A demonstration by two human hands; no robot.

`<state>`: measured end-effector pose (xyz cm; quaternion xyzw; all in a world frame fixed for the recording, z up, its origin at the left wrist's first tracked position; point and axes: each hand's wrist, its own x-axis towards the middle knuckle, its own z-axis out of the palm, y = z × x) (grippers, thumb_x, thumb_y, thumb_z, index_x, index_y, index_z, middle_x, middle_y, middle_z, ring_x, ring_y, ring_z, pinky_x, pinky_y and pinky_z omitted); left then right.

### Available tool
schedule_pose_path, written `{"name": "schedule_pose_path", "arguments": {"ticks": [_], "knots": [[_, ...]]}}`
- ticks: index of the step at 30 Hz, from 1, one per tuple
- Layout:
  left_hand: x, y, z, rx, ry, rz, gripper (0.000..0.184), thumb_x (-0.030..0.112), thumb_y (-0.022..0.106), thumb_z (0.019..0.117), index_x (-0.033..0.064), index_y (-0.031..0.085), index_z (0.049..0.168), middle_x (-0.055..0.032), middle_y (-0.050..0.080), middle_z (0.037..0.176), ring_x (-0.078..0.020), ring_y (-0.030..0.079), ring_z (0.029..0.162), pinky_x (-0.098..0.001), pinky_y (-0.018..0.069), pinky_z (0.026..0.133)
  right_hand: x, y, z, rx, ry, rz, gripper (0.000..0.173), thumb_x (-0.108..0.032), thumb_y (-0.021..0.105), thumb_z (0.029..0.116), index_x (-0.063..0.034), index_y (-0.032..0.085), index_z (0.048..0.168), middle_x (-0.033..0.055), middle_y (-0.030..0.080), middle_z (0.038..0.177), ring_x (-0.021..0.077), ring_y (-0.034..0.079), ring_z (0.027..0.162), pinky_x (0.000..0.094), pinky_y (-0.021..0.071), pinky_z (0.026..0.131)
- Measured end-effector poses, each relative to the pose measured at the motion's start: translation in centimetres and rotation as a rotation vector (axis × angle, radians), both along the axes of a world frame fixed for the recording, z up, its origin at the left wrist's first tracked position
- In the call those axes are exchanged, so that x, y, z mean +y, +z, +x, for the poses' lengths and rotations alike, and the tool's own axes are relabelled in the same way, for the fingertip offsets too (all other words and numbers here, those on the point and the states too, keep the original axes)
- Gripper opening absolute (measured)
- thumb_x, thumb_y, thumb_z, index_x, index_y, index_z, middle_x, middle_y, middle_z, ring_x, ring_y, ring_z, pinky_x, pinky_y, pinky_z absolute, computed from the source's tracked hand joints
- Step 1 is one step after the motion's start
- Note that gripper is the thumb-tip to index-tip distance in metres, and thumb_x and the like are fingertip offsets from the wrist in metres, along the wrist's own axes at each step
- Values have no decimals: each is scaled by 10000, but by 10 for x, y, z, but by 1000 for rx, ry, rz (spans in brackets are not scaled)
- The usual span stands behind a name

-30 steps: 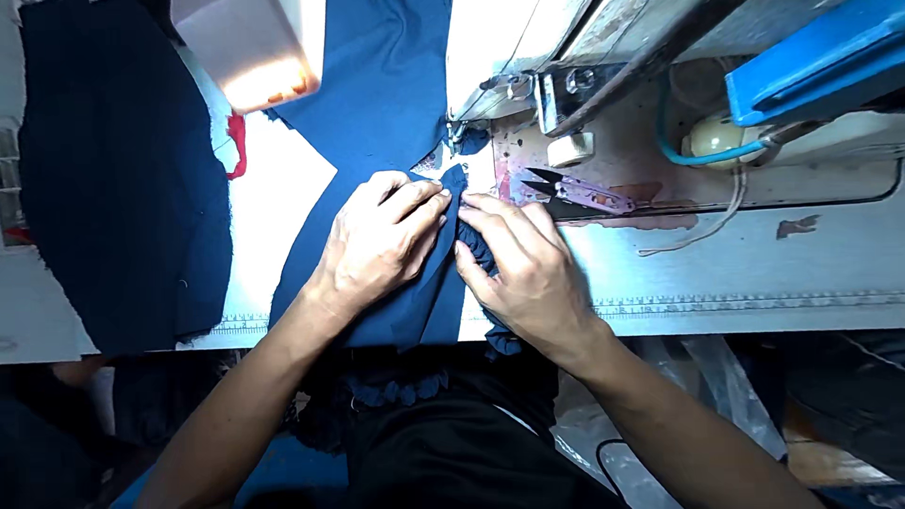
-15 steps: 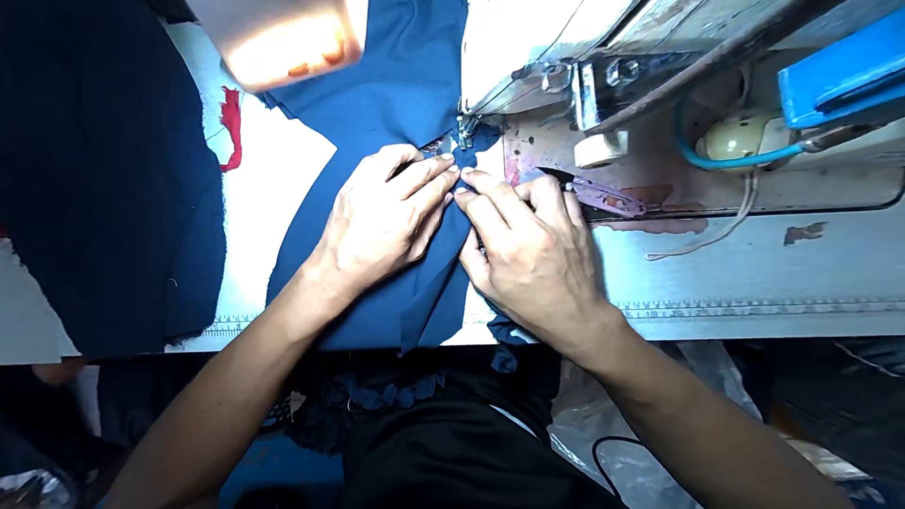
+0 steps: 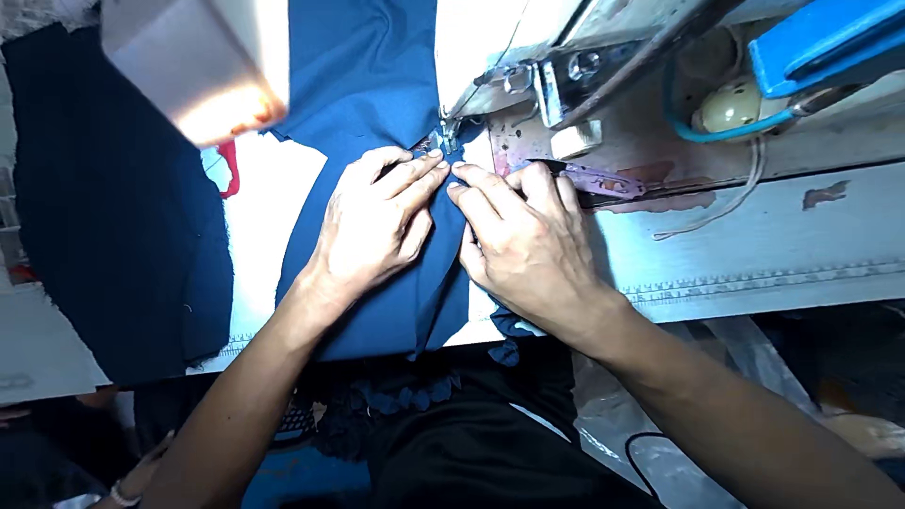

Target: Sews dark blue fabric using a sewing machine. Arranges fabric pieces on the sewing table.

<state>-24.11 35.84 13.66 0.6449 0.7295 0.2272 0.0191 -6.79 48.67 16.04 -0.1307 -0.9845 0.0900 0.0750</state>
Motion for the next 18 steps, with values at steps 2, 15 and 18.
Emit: {"name": "schedule_pose_path", "arguments": {"ticks": [2,15,18], "knots": [[2,-1,-2,24,0,-10,448,183,445,994,147,676,1377,-11,647,1421,-255,548,1330,-410,383,1094,1,1,-2,-5,-5,-8,403,-145,494,976,-89,653,1342,68,552,1509,361,560,1164,521,411,825],[9,0,-17,-88,-10,-3,444,160,449,977,156,711,1335,18,654,1412,-231,522,1364,-413,365,1121,5,-6,-3,48,-53,21,434,-156,506,978,-121,634,1390,72,584,1471,383,538,1220,557,395,874],[12,-1,-19,-44,-4,-26,461,171,430,983,162,692,1362,19,637,1436,-233,517,1376,-419,359,1120,5,-5,-5,36,-81,-5,444,-168,503,978,-150,630,1404,106,571,1463,403,508,1266,589,389,904]]}}
